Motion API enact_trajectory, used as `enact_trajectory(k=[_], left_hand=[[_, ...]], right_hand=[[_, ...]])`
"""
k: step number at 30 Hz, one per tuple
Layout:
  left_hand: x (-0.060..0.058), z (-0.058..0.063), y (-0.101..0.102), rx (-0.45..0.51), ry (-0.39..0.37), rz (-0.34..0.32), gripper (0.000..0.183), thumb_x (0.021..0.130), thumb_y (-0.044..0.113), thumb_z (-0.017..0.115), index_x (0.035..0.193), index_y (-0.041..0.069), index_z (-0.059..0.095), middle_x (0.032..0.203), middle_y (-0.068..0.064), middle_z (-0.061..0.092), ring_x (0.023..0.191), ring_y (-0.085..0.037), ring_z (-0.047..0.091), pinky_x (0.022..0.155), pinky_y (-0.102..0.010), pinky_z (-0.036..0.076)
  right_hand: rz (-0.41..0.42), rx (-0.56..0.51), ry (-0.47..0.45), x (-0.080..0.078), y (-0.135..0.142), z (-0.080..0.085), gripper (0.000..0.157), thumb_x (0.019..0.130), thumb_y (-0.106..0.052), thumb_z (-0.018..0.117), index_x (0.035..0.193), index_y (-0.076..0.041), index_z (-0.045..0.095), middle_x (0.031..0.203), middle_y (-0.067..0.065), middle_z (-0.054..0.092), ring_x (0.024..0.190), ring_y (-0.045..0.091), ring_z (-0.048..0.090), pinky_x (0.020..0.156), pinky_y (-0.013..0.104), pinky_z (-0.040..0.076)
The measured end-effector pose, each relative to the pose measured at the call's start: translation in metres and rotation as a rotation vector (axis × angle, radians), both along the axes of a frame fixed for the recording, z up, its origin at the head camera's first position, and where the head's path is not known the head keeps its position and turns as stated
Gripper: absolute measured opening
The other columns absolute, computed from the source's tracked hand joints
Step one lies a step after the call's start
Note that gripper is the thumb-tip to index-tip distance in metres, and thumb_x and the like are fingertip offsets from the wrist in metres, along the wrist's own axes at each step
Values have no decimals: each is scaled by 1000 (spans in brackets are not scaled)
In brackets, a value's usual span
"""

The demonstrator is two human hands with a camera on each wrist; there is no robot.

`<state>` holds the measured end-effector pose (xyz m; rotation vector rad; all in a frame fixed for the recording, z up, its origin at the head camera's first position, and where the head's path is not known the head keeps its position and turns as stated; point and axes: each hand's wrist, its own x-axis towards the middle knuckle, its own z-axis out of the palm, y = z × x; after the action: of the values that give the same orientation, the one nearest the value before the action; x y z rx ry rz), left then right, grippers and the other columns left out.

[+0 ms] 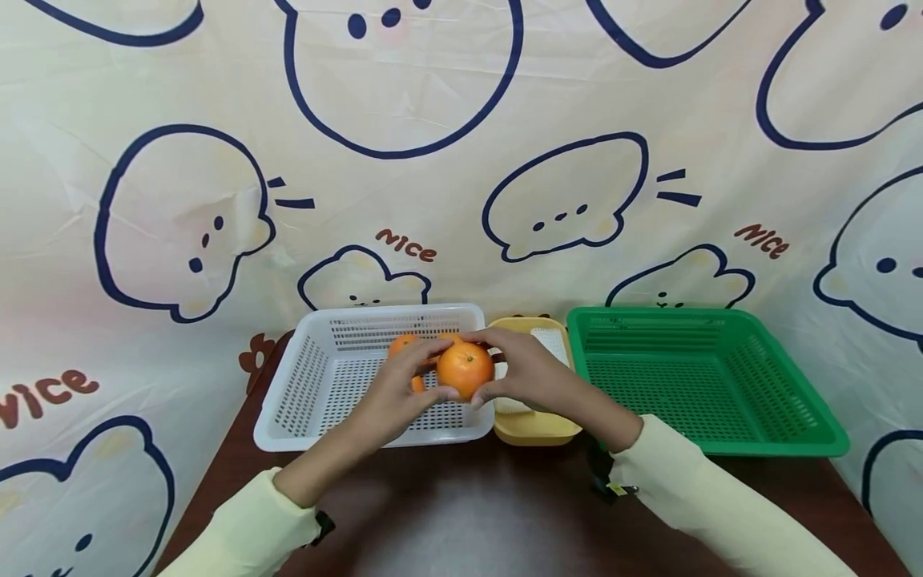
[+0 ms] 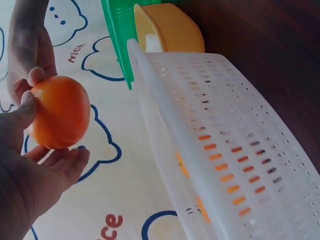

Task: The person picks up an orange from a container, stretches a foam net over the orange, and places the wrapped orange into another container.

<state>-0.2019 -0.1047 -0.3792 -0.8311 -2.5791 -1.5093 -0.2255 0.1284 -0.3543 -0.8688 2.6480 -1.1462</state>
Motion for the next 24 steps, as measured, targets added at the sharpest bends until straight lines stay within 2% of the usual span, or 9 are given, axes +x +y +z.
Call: enact_trajectory(k=[3, 8, 11, 15, 20, 24], left_hand=[[1, -2, 6, -30, 23, -28, 71, 87, 24, 80, 150, 15, 50, 149, -1, 54, 132, -21, 58, 106, -38, 54], [9, -7, 19, -15, -48, -19, 73, 86, 26, 81, 150, 15, 48, 149, -2, 52, 131, -22, 59, 106, -41, 54], [13, -10, 28, 2, -71, -24, 73, 86, 30, 82, 150, 15, 48, 149, -1, 51, 133, -22, 56, 107, -42, 54], [18, -15, 38, -22, -61, -36, 72, 88, 35, 80, 150, 15, 48, 147, 0, 51, 133, -19, 55, 106, -38, 54], [22, -20, 48, -20, -68, -71, 69, 89, 31, 81, 148, 14, 49, 142, 2, 52, 133, -16, 55, 106, -36, 54], [23, -25, 56, -2, -77, -112, 66, 90, 28, 80, 147, 15, 49, 141, 3, 52, 134, -16, 55, 107, -35, 53]], right_hand=[[3, -11, 42, 5, 7, -2, 86, 73, -37, 89, 148, -13, 54, 140, 2, 62, 124, 21, 61, 105, 43, 55], [-9, -11, 68, 13, 21, -6, 83, 72, -39, 88, 143, -9, 57, 138, 4, 62, 125, 25, 62, 103, 46, 55], [-3, -16, 64, 18, 30, -8, 80, 72, -40, 89, 141, -12, 59, 138, 4, 62, 126, 24, 62, 103, 47, 55], [5, -18, 41, 23, 44, -13, 78, 74, -41, 89, 141, -16, 59, 140, 1, 62, 124, 23, 62, 101, 47, 57], [1, -6, -3, 30, 59, -19, 79, 76, -43, 87, 144, -17, 57, 141, -1, 61, 123, 21, 62, 100, 45, 58], [-20, 22, 4, 36, 68, -24, 78, 78, -45, 85, 145, -16, 56, 141, 0, 60, 123, 21, 62, 99, 43, 58]])
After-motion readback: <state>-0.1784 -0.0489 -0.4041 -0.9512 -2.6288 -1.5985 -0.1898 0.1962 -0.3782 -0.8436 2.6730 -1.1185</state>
